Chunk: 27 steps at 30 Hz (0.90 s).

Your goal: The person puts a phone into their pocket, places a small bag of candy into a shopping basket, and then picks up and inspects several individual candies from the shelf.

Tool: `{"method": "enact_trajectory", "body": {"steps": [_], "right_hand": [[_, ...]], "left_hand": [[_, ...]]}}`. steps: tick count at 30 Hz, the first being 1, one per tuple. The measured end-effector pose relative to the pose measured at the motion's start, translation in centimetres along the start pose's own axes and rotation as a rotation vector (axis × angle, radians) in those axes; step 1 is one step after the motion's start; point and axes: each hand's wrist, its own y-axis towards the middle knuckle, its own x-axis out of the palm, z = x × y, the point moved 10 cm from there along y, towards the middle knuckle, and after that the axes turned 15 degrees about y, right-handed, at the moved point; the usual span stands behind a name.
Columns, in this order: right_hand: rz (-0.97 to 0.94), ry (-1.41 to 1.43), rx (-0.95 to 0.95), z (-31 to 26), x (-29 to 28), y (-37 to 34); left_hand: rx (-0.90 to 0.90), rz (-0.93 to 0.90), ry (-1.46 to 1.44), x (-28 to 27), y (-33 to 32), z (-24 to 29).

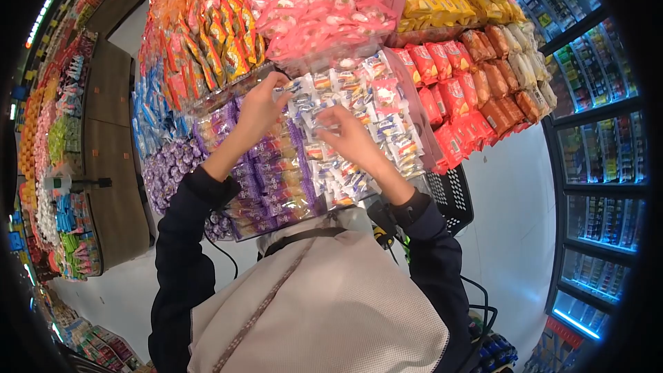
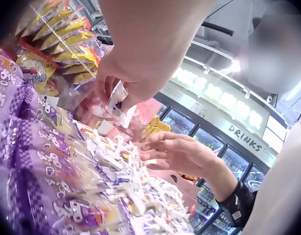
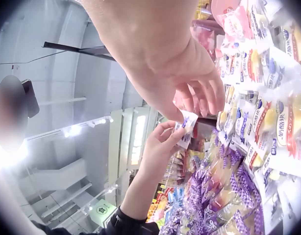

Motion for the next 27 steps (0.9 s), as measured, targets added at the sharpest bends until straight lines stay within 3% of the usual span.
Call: {"method": "enact_trajectory", "body": {"steps": [1, 4, 10, 16, 19, 22, 27], "right_hand": [[0.011, -0.006, -0.021, 0.1, -0.1, -0.1], [0.001, -0.027, 0.051, 0.2, -0.3, -0.5], [0.062, -0.011, 0.098, 1.5, -2.4, -1.1], [0.056, 0.019, 0.103, 2.7, -2.3, -1.0], [0.064, 0.026, 0.058, 2.4, -2.1, -1.0], [0.062, 0.021, 0.068, 2.5, -2.1, -1.1], [0.086, 0.088, 0.101, 3.6, -2.6, -1.5]], "left_hand": [[0.07, 0.046, 0.061, 0.3, 0.6, 0.5], [-0.032, -0.101, 0.027, 4.0, 1.9, -1.2], [-0.008, -0.082, 0.019, 5.3, 1.9, -1.9], [0.153, 0.103, 0.519, 3.6, 1.3, 0.5], [0.192, 0.116, 0.558, 3.0, 1.1, 1.3], [0.233, 0.095, 0.532, 2.4, 0.9, 2.7], [0.266, -0.12, 0.452, 5.2, -1.1, 4.3]]}}
